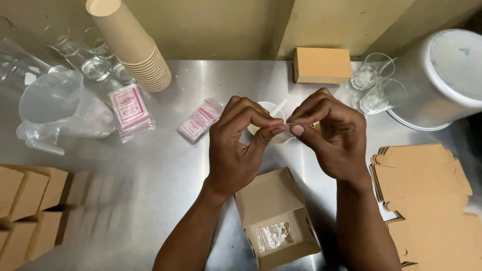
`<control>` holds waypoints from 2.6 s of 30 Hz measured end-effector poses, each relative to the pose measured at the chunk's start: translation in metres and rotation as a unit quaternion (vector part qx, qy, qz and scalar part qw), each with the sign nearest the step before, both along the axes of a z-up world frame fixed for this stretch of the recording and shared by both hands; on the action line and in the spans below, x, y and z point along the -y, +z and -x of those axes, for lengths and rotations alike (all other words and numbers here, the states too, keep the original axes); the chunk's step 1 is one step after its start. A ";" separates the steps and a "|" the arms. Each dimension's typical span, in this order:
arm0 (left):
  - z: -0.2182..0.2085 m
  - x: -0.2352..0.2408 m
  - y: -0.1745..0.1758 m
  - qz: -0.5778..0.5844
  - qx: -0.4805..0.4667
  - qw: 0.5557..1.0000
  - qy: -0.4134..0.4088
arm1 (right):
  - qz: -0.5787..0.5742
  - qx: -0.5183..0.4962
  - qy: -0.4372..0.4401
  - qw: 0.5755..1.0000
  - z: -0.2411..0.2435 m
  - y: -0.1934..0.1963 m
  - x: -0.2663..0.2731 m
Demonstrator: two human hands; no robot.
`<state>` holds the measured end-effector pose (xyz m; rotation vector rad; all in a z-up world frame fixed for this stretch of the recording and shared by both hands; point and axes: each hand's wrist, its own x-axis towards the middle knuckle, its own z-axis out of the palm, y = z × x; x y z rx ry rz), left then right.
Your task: The person scoops a white powder into a small plastic bag, seals it, and places it inside a cardboard box. They then close the box and begin folding a flat cardboard piece into a box shape.
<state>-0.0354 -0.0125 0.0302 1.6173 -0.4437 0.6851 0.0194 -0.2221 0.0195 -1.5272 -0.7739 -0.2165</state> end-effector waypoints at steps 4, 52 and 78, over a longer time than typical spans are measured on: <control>0.019 0.004 0.012 0.011 0.008 1.000 -0.021 | 0.002 0.013 0.002 1.000 0.021 0.019 0.006; 0.232 0.023 -0.131 -0.182 -0.223 0.958 -0.011 | 0.273 -0.111 -0.119 0.948 0.234 -0.056 0.053; 0.237 0.025 -0.125 -0.171 -0.268 0.948 0.006 | 0.378 -0.061 -0.165 0.909 0.247 -0.091 0.059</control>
